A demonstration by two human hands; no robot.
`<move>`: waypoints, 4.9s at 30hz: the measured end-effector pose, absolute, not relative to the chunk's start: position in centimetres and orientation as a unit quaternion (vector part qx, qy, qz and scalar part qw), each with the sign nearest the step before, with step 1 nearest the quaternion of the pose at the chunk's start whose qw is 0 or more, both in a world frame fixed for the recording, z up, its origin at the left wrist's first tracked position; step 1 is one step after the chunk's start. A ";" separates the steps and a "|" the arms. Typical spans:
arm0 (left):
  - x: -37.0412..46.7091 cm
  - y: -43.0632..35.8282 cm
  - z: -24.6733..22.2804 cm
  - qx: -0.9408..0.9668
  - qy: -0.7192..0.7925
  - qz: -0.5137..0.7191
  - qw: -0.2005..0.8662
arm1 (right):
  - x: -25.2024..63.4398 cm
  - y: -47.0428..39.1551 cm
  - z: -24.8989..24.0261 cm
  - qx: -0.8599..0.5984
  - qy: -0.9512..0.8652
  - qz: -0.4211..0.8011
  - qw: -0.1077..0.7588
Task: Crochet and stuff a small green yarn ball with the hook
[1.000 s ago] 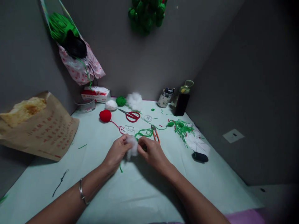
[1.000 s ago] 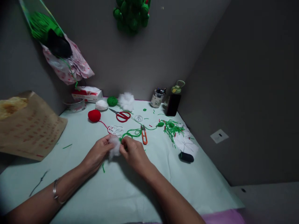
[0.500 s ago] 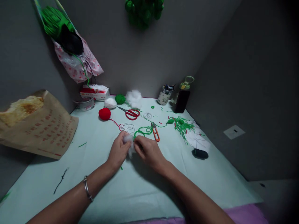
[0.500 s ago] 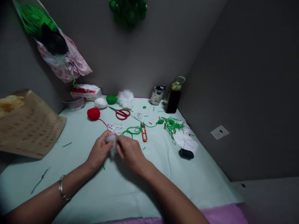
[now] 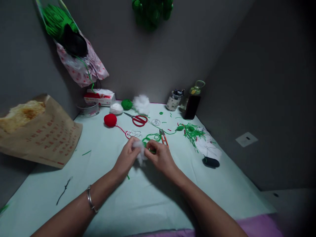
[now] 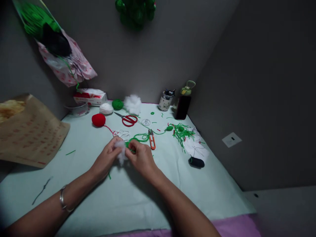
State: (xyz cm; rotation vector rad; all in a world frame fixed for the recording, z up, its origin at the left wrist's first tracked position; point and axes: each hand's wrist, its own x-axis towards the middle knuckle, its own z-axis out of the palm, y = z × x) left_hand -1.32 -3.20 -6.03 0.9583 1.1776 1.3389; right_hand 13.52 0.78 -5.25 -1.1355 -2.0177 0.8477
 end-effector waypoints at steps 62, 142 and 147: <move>-2.2 -3.2 -6.5 0.419 0.468 0.519 0.579 | 14.6 1.1 -3.9 -0.404 -0.721 0.473 0.306; -1.9 -2.6 -7.1 0.425 0.507 0.587 0.467 | 14.3 -0.4 -4.5 -0.381 -0.810 0.374 0.243; -2.1 -2.8 -6.9 0.409 0.479 0.568 0.530 | 15.0 1.0 -3.9 -0.342 -0.795 0.352 0.356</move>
